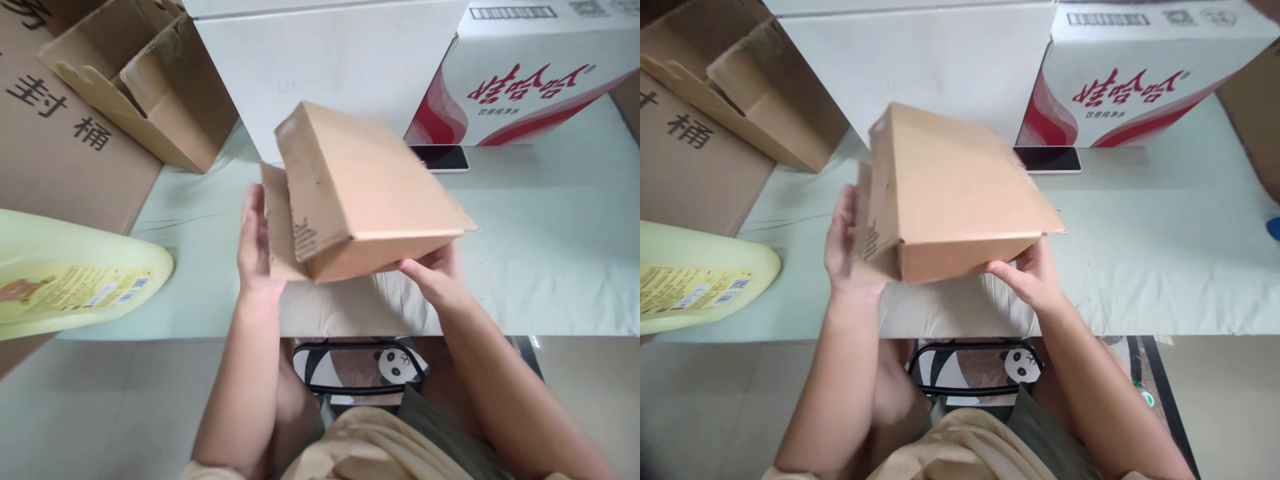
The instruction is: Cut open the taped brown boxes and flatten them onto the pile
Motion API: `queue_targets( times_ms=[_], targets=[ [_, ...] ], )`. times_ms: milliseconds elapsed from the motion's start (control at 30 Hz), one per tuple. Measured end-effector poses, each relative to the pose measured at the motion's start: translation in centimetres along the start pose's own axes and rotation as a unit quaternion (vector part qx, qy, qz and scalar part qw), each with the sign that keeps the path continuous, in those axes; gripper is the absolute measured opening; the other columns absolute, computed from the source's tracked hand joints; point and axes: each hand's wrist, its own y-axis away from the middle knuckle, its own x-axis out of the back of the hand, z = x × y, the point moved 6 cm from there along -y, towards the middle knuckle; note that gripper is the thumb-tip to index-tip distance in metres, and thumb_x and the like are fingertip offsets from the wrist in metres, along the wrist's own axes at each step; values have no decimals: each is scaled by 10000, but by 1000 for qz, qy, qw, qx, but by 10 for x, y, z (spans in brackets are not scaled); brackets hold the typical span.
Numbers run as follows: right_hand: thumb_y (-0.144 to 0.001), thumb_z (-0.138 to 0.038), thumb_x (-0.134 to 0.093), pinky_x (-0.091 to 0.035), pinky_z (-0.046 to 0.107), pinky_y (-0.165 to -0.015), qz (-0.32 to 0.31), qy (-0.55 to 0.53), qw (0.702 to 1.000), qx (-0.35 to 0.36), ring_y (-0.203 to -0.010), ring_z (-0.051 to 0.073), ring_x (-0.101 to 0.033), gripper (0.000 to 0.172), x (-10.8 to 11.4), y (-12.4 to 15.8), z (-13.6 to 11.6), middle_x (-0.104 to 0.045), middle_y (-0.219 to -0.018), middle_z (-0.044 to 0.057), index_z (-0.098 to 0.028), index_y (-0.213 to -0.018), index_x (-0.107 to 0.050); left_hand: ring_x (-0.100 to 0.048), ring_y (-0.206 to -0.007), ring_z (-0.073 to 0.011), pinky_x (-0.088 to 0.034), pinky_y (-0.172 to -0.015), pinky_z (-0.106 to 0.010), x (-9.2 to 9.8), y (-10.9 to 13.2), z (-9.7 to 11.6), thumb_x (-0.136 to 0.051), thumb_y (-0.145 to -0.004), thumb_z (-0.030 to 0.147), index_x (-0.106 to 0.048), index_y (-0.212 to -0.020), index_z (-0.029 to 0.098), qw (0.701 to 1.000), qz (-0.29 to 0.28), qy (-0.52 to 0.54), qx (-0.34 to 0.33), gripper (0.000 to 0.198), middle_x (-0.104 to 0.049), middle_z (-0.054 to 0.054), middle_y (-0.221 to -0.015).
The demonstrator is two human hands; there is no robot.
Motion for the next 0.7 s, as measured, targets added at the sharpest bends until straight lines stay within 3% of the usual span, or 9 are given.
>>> queue_targets(
  times_ms=[100,200,333,467,567,700],
  targets=[
    [-811,-610,-850,-560,317,-615,-15,114,993,1,-708,186,-648,474,2,-6,2,-687,-844,27,-240,-1035,-657,-434,-1571,-336,-371,-1282,-482,-2,3,-11,-598,-864,802,-803,-1048,243,997,-58,-30,42,623,-656,-87,-1516],
    [-857,-537,-817,-518,307,-566,-55,171,984,3,-576,156,-565,358,0,-9,4,-630,-690,-5,-229,-863,-635,-540,-1470,-352,-405,-1227,-493,1,3,-29,-565,-893,806,-786,-1057,224,988,-105,-88,73,643,-733,-129,-1379],
    [-864,-473,-774,-605,369,-730,-80,186,979,34,-762,220,-698,255,-4,-10,-1,-726,-819,52,-243,-887,-664,-668,-1245,-328,-489,-1089,-455,6,1,-40,-624,-892,752,-732,-1057,234,987,-93,-92,96,554,-770,-114,-1174],
    [-855,-471,-758,-618,409,-868,-96,156,982,38,-975,263,-727,243,-9,-8,-2,-752,-939,82,-262,-944,-672,-670,-1001,-266,-510,-873,-375,1,0,-35,-836,-736,691,-616,-1001,256,987,-103,-67,107,555,-680,-47,-978],
    [-877,-495,-748,-613,402,-849,-107,135,984,39,-973,264,-723,262,-10,-6,-2,-746,-966,88,-258,-965,-680,-616,-872,-199,-473,-753,-317,-4,0,-26,-923,-637,664,-517,-1003,284,990,-110,-32,81,666,-581,0,-937],
    [-894,-510,-749,-576,350,-703,-86,155,984,36,-824,227,-683,303,-5,-6,3,-714,-899,71,-240,-999,-659,-563,-823,-168,-497,-758,-324,-2,-1,-15,-904,-684,651,-461,-1064,327,996,-86,-2,26,668,-494,12,-977]
  ],
)
